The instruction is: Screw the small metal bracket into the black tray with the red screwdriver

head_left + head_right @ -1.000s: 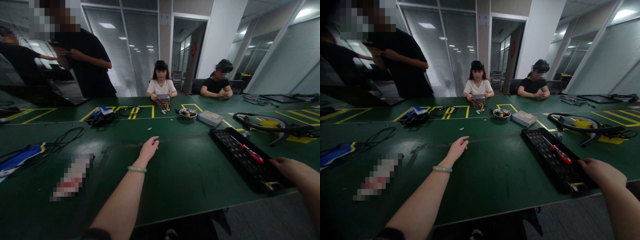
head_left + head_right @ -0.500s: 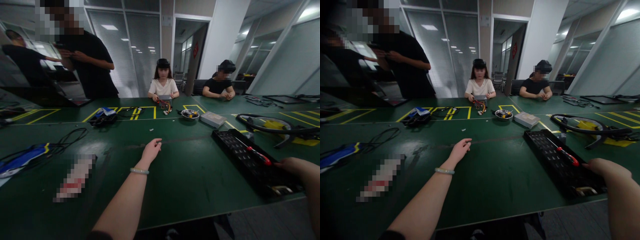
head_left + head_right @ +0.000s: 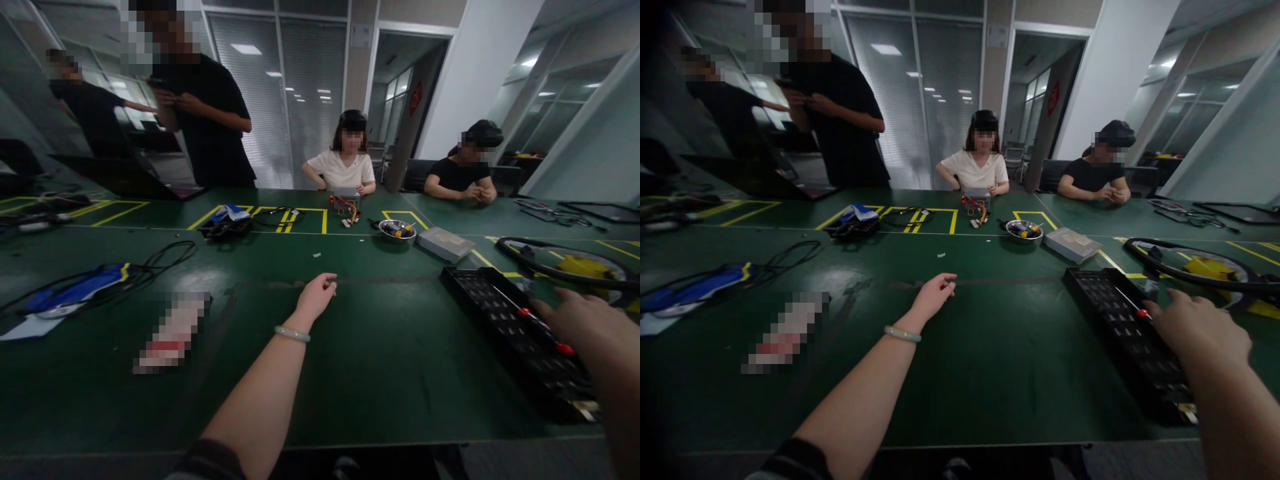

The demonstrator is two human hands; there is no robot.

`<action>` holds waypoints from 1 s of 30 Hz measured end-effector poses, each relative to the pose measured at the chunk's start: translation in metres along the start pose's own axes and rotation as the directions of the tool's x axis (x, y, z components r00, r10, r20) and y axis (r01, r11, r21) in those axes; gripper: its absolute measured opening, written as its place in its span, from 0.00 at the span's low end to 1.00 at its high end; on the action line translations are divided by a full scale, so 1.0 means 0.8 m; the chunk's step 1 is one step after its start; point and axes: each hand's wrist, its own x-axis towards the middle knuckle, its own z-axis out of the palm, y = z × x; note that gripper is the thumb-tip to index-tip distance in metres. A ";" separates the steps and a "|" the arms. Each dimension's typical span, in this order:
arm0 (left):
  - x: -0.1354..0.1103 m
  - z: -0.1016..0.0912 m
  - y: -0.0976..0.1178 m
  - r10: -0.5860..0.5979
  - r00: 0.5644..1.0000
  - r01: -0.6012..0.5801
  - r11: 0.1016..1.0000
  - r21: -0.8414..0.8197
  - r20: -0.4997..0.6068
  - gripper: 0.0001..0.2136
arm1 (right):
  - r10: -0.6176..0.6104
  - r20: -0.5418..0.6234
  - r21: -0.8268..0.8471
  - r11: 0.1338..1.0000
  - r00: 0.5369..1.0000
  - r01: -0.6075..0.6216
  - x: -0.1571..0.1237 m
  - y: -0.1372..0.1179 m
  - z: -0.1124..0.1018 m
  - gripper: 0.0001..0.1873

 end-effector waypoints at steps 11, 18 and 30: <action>-0.015 0.003 0.021 0.132 0.991 -0.132 0.991 0.001 -0.016 0.21 | -0.626 0.298 0.875 0.480 0.720 0.055 -0.145 -0.336 0.040 0.26; -0.030 0.009 0.039 0.258 0.959 -0.267 0.962 0.064 0.117 0.34 | -0.802 0.282 0.923 0.376 0.527 0.079 -0.176 -0.332 0.063 0.20; -0.027 0.013 0.035 0.361 0.910 -0.388 0.915 0.110 0.204 0.17 | -0.696 0.394 0.846 0.530 0.600 0.060 -0.170 -0.330 0.066 0.16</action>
